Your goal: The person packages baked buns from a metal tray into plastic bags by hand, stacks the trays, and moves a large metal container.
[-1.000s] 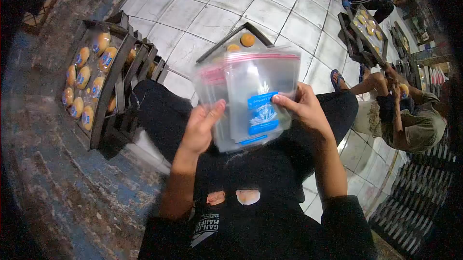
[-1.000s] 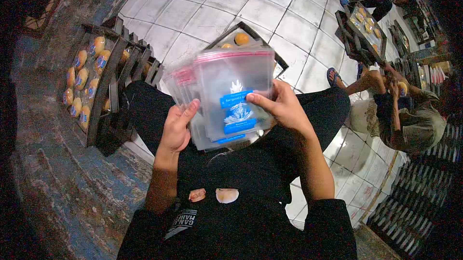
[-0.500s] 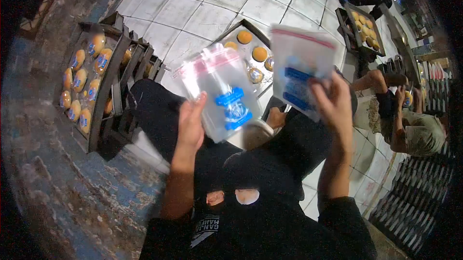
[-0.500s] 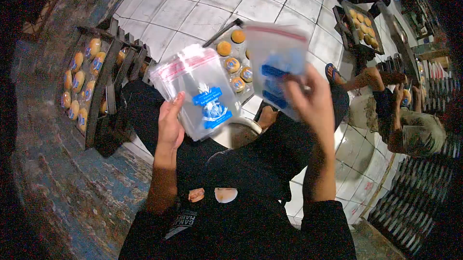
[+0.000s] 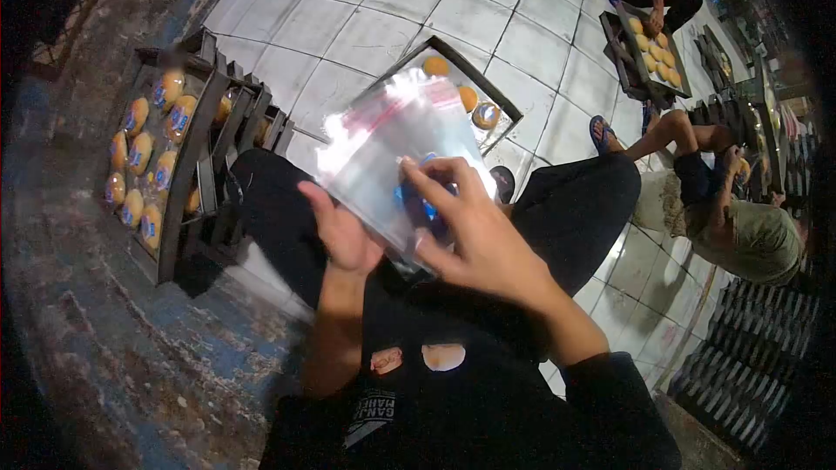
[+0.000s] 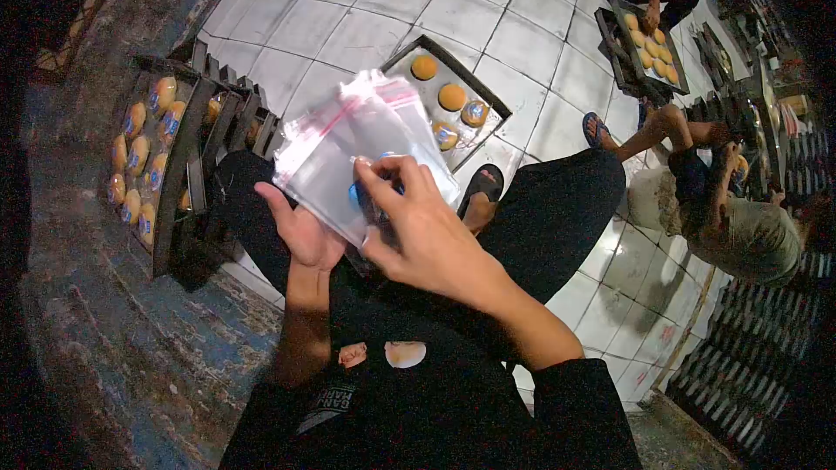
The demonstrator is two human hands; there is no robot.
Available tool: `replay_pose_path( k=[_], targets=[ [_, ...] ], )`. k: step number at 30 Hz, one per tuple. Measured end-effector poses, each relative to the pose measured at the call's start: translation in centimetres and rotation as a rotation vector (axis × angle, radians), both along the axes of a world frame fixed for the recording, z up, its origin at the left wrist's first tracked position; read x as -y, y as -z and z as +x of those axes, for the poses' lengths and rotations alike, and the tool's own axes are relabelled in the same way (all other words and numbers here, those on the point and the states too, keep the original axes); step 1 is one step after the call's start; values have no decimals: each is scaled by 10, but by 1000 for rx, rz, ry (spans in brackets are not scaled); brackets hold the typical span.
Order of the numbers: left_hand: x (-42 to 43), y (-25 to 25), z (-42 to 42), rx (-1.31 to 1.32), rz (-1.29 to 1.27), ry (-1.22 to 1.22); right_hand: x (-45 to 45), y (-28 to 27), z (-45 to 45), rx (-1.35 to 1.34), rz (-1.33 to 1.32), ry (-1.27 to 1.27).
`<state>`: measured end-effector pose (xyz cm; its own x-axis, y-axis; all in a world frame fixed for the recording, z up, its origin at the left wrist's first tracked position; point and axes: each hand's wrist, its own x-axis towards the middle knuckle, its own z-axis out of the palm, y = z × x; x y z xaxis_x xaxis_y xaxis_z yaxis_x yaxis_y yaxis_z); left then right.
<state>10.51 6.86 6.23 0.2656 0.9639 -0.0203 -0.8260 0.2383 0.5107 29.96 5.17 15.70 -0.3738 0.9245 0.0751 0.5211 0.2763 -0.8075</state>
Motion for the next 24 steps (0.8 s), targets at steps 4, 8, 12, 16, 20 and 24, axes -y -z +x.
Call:
replay_pose_path(
  k=[4,8,12,16,20,24],
  targets=[
    [4,10,6,-373,-116,-6,-6,10,21,-183,-175,-7],
    [-2,-4,4,-501,-226,-34,-25,26,52,-254,-105,419],
    [-14,-3,15,-768,-111,45,-34,54,57,-455,-521,230],
    [-23,27,29,-836,-84,3,-44,107,47,-546,-459,186],
    [-46,71,7,-982,-56,233,-59,148,74,-581,-715,317],
    [-55,103,-5,-1104,-174,552,-45,208,94,-432,-926,214]
  ],
)
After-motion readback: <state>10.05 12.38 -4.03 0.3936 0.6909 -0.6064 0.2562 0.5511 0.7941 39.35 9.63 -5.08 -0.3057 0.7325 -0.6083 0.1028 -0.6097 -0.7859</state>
